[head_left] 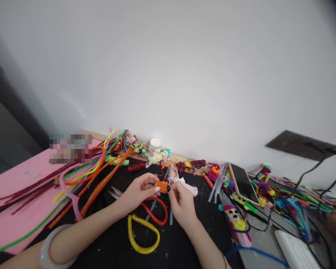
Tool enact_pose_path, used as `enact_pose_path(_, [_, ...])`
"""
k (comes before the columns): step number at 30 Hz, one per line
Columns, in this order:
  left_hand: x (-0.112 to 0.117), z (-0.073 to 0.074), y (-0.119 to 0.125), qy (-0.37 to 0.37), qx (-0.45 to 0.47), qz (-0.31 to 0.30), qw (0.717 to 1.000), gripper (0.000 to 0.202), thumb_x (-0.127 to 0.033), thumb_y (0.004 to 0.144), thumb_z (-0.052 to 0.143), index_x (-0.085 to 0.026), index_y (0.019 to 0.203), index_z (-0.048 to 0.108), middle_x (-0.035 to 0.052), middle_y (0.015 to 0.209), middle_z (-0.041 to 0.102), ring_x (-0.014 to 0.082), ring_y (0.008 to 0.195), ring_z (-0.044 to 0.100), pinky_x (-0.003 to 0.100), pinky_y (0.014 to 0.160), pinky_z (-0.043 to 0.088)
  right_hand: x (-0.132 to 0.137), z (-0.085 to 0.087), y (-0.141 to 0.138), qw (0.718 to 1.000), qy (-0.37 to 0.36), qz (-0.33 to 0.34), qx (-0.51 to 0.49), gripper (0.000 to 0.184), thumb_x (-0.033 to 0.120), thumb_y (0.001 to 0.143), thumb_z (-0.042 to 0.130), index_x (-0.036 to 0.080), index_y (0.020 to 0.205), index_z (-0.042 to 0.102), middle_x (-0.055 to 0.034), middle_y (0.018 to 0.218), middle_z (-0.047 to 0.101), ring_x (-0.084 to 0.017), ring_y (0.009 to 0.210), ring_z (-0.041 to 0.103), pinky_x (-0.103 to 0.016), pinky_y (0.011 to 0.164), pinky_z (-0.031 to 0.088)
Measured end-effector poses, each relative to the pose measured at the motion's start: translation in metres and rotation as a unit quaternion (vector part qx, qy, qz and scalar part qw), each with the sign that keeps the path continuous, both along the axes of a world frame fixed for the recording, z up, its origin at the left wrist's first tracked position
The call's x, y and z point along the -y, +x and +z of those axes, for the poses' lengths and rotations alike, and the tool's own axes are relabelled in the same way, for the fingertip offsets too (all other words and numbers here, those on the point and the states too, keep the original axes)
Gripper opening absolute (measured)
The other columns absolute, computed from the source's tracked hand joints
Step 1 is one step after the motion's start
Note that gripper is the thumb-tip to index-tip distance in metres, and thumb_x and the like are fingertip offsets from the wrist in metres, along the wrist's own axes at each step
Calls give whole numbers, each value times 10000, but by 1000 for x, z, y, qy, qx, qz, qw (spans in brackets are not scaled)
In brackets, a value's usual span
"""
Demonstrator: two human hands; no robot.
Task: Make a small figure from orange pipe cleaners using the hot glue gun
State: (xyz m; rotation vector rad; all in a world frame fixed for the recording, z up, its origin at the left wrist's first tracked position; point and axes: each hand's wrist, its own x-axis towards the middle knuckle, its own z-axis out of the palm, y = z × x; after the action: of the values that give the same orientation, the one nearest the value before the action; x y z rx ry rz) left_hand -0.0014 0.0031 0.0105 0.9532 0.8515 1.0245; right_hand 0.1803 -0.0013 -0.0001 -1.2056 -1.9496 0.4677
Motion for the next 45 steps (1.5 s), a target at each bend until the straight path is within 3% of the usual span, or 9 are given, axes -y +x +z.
enact_pose_path(26, [-1, -1, -2, -24, 13, -21, 999, 289, -262, 698, 771, -152, 876, 571, -4, 800, 665, 106, 685, 644, 233, 666, 532, -3, -2, 2, 1000, -29, 6, -6, 163, 171, 847, 458, 210, 692, 428, 39, 605, 435, -139, 554, 426, -247, 528, 307])
enact_pose_path(30, [-1, -1, -2, -27, 14, -17, 999, 287, -262, 698, 773, -153, 874, 573, -4, 796, 667, 102, 680, 643, 226, 661, 533, -3, -3, 1, 999, -30, 13, -38, 60, 150, 847, 470, 208, 840, 485, 25, 674, 494, -149, 587, 484, -255, 551, 371])
enact_pose_path(33, [-1, -2, -2, -29, 16, -10, 999, 288, -258, 694, 776, -156, 876, 577, -3, 810, 669, 100, 682, 640, 228, 665, 536, -4, -3, 1, 998, -15, 25, -51, 162, 134, 857, 458, 209, 989, 514, 9, 737, 521, -158, 626, 511, -270, 583, 408])
enact_pose_path(45, [-2, -3, -4, -42, 53, -2, 998, 280, -236, 694, 778, -158, 908, 614, 20, 888, 688, 118, 746, 669, 233, 715, 546, -6, -2, 5, 997, 2, 45, -65, 225, 116, 865, 452, 200, 1038, 570, -34, 838, 592, -169, 698, 555, -279, 611, 442])
